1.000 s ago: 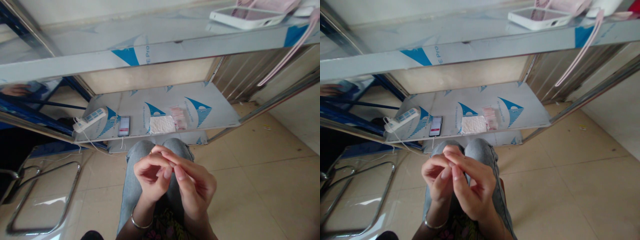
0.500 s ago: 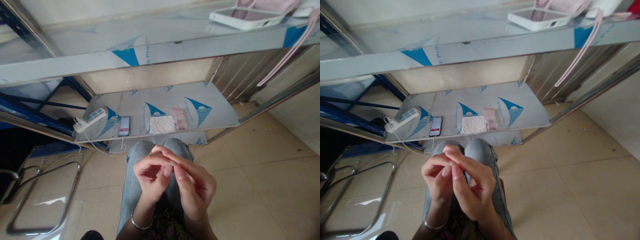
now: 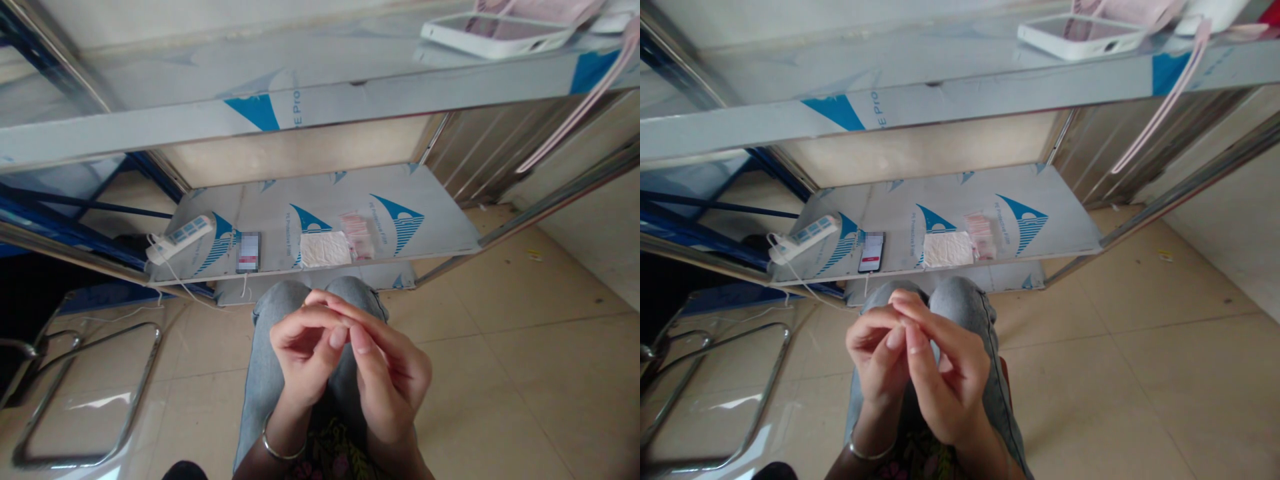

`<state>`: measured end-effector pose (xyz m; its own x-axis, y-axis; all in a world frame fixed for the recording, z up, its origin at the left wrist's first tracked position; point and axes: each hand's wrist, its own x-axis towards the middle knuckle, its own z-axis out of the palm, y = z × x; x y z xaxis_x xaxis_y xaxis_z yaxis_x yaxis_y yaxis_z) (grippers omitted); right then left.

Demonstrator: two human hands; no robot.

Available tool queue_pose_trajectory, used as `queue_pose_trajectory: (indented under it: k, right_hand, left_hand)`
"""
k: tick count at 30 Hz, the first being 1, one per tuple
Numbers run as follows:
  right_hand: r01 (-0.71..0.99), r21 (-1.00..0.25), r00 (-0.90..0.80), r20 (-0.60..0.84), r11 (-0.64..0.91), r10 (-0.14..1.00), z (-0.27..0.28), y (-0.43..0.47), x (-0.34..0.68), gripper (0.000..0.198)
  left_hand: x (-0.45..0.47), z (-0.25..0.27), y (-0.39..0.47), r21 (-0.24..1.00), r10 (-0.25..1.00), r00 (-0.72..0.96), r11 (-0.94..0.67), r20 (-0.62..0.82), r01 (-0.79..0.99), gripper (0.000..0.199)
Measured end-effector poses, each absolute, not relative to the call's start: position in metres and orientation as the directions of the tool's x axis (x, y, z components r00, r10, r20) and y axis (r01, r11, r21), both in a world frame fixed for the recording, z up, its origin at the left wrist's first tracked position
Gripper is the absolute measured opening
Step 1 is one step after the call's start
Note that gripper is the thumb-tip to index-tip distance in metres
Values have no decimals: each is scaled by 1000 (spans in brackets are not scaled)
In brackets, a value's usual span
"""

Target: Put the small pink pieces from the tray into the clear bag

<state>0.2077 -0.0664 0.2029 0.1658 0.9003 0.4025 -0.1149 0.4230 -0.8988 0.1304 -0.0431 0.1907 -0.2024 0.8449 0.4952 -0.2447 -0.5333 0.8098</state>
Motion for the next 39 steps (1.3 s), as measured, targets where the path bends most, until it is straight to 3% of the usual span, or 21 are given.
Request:
queue_pose_trajectory:
  k: [5, 10, 18, 33, 39]
  right_hand:
    - [-121, -910, 177, 373, 396, 911, 203, -64, 207, 31]
    - [-124, -910, 226, 363, 396, 904, 202, -65, 206, 32]
    - [-116, -911, 232, 362, 396, 903, 207, -69, 206, 33]
    - [-190, -908, 238, 325, 372, 915, 205, -65, 206, 28]
    - [-245, -907, 201, 297, 341, 933, 203, -65, 202, 26]
  left_hand:
    - [134, 193, -43, 809, 900, -181, -435, 396, -396, 9]
    - [137, 201, -43, 807, 973, -81, -226, 218, -546, 21]
    - [134, 204, -44, 799, 998, 42, -15, 51, -601, 32]
    - [134, 203, -47, 876, 997, -13, -74, 77, -476, 33]
    - [132, 193, -52, 897, 983, -50, -181, 176, -404, 27]
